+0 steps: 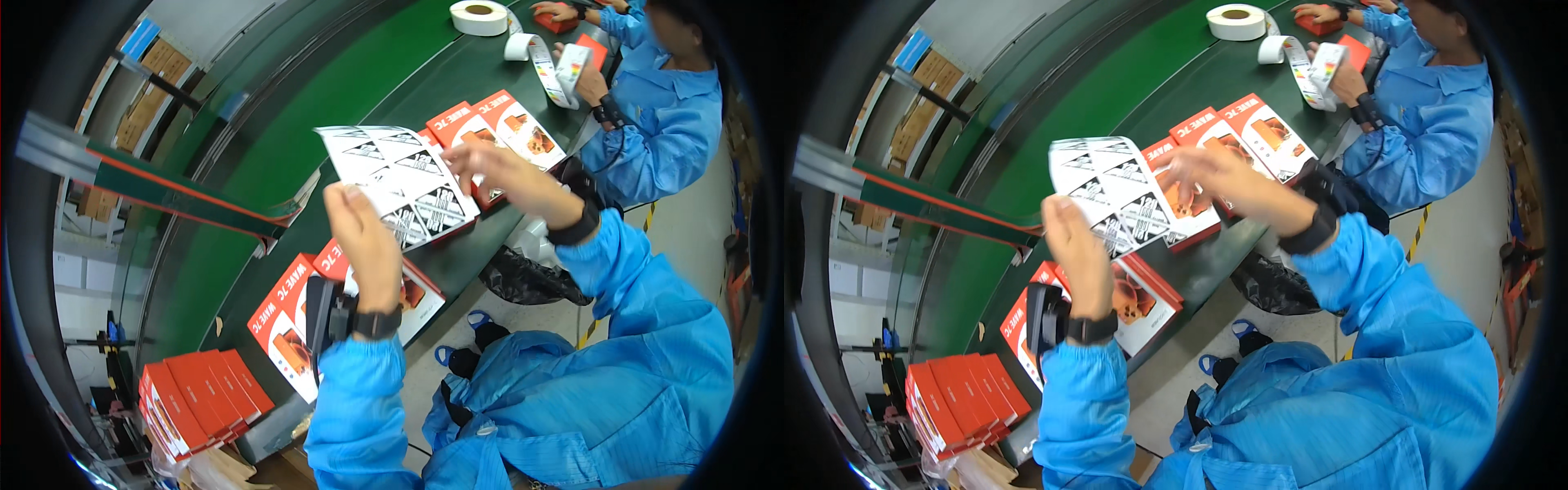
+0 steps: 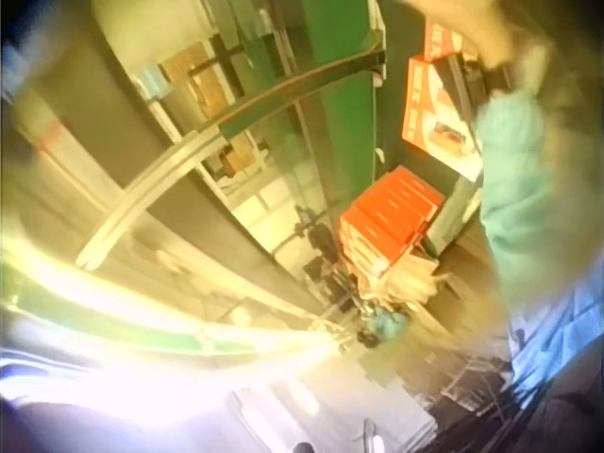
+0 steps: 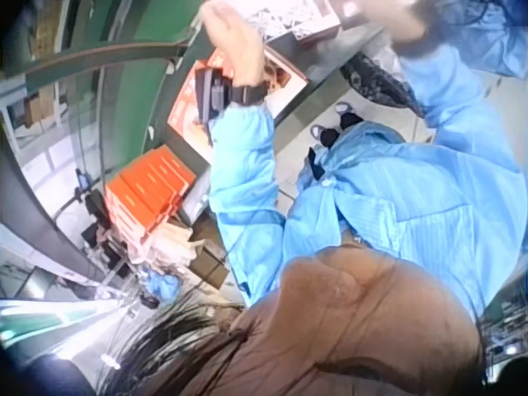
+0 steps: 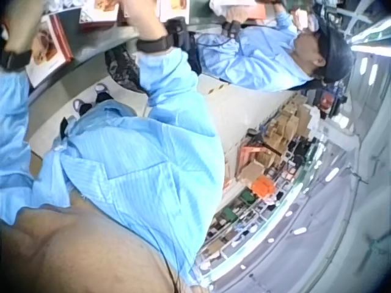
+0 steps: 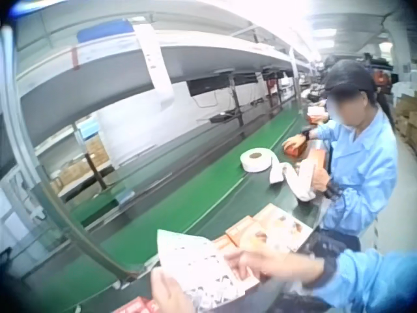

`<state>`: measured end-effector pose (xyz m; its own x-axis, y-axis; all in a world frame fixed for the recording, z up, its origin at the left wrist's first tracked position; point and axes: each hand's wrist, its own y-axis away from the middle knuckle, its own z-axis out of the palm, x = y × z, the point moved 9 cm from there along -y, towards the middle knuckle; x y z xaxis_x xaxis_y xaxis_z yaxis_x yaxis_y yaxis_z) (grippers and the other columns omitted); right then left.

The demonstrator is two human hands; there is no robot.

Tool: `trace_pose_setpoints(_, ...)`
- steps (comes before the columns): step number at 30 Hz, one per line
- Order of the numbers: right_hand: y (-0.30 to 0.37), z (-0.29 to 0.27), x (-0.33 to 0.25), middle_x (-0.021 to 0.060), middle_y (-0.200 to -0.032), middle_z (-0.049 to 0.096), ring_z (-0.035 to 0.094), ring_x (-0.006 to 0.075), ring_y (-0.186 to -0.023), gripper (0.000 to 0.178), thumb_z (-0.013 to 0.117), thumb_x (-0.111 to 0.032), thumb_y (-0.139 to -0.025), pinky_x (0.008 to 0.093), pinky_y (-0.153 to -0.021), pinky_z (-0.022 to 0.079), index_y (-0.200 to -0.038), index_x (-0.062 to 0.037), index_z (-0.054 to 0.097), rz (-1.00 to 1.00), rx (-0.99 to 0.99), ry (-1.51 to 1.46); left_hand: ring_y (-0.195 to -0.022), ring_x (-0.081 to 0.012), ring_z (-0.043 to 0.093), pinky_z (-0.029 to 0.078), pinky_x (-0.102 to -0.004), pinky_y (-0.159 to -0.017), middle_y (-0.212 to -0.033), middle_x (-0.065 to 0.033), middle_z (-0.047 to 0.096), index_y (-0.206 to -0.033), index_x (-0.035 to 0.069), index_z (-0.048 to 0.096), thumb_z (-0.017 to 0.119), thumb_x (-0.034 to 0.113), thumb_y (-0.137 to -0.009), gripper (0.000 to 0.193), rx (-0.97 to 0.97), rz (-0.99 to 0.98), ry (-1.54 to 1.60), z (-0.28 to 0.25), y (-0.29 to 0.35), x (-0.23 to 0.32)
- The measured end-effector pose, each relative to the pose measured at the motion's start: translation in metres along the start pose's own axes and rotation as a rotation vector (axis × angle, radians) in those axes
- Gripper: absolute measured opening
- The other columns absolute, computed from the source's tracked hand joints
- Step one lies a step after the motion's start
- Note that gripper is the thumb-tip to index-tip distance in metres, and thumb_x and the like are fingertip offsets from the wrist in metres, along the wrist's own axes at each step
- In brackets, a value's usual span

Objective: The recorder is applying small triangular 128GB capacity labels to the back of smartphone retail boxes on an assembly line.

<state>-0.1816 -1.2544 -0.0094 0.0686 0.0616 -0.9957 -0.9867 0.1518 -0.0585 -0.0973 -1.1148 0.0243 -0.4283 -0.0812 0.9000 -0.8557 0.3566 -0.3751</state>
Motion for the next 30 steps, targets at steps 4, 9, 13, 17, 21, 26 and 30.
trace_pose_setpoints(4, 0.019, 0.105, -0.007, -0.0019, -0.069, 0.049, 0.04, 0.0025, -0.054, 0.025, 0.047, -0.017, -0.084, 0.0177, -0.047, 0.035, -0.103, -0.0005, 0.047, 0.082, -0.237, -0.131, -0.075, -0.0097, 0.043, 0.037, -0.0243, -0.068, -0.082, -0.0059, 0.047, -0.091, 0.0, 0.041, 0.033, 0.018, -0.089, 0.021, 0.172, -0.074, -0.007, -0.078, 0.058, 0.013)
trace_pose_setpoints(9, 0.036, 0.194, 0.003, 0.0023, -0.079, 0.052, 0.044, 0.0041, -0.056, 0.025, 0.054, -0.015, -0.08, 0.0165, -0.043, 0.035, -0.099, -0.0003, 0.047, 0.224, -0.531, -0.051, -0.096, -0.0198, 0.048, 0.038, -0.0306, -0.083, -0.109, -0.0151, 0.045, -0.114, -0.007, 0.033, 0.046, 0.013, -0.084, 0.039, 0.206, -0.317, 0.423, -0.139, 0.157, 0.004)
trace_pose_setpoints(13, 0.051, 0.242, -0.038, 0.0074, -0.079, 0.048, 0.048, 0.0207, -0.072, 0.028, 0.065, -0.014, -0.064, 0.0293, -0.06, 0.039, -0.085, -0.0028, 0.05, -0.626, -0.304, 0.548, -0.092, -0.0182, 0.049, 0.039, -0.0295, -0.081, -0.104, -0.0147, 0.048, -0.111, -0.007, 0.036, 0.046, 0.005, -0.082, 0.032, 0.541, -0.371, 0.124, -0.198, 0.207, 0.006)
trace_pose_setpoints(17, 0.082, 0.302, -0.031, 0.0061, -0.081, 0.049, 0.048, 0.0204, -0.073, 0.027, 0.063, -0.014, -0.065, 0.0301, -0.059, 0.037, -0.087, -0.0018, 0.054, -0.734, -0.422, 0.576, -0.089, -0.0166, 0.049, 0.039, -0.027, -0.079, -0.099, -0.0138, 0.05, -0.108, -0.008, 0.038, 0.045, 0.005, -0.082, 0.029, 0.625, -0.318, -0.007, -0.224, 0.234, 0.022)
trace_pose_setpoints(21, 0.092, 0.34, -0.013, 0.0054, -0.081, 0.049, 0.048, 0.0202, -0.073, 0.024, 0.06, -0.01, -0.063, 0.029, -0.057, 0.036, -0.084, -0.0024, 0.055, -0.691, -0.521, 0.603, -0.085, -0.0179, 0.052, 0.042, -0.0258, -0.073, -0.098, -0.0175, 0.051, -0.107, -0.009, 0.036, 0.048, 0.005, -0.081, 0.032, 0.726, -0.383, -0.039, -0.247, 0.263, 0.009)
trace_pose_setpoints(26, 0.107, 0.362, -0.007, 0.0043, -0.08, 0.048, 0.047, 0.0199, -0.071, 0.023, 0.059, -0.01, -0.059, 0.029, -0.057, 0.035, -0.082, -0.0048, 0.056, -0.802, -0.457, 0.661, -0.083, -0.017, 0.052, 0.043, -0.0262, -0.071, -0.096, -0.0155, 0.052, -0.105, -0.008, 0.038, 0.048, 0.004, -0.081, 0.029, 0.733, -0.486, -0.148, -0.264, 0.28, -0.002)
trace_pose_setpoints(30, 0.106, 0.369, 0.005, 0.0037, -0.077, 0.048, 0.047, 0.0182, -0.072, 0.016, 0.06, -0.008, -0.064, 0.0276, -0.058, 0.035, -0.079, -0.0052, 0.056, -0.68, -0.498, 0.519, -0.082, -0.0165, 0.052, 0.042, -0.0261, -0.07, -0.094, -0.0145, 0.052, -0.104, -0.008, 0.039, 0.047, 0.006, -0.081, 0.028, 0.784, -0.526, 0.009, -0.275, 0.288, -0.017)
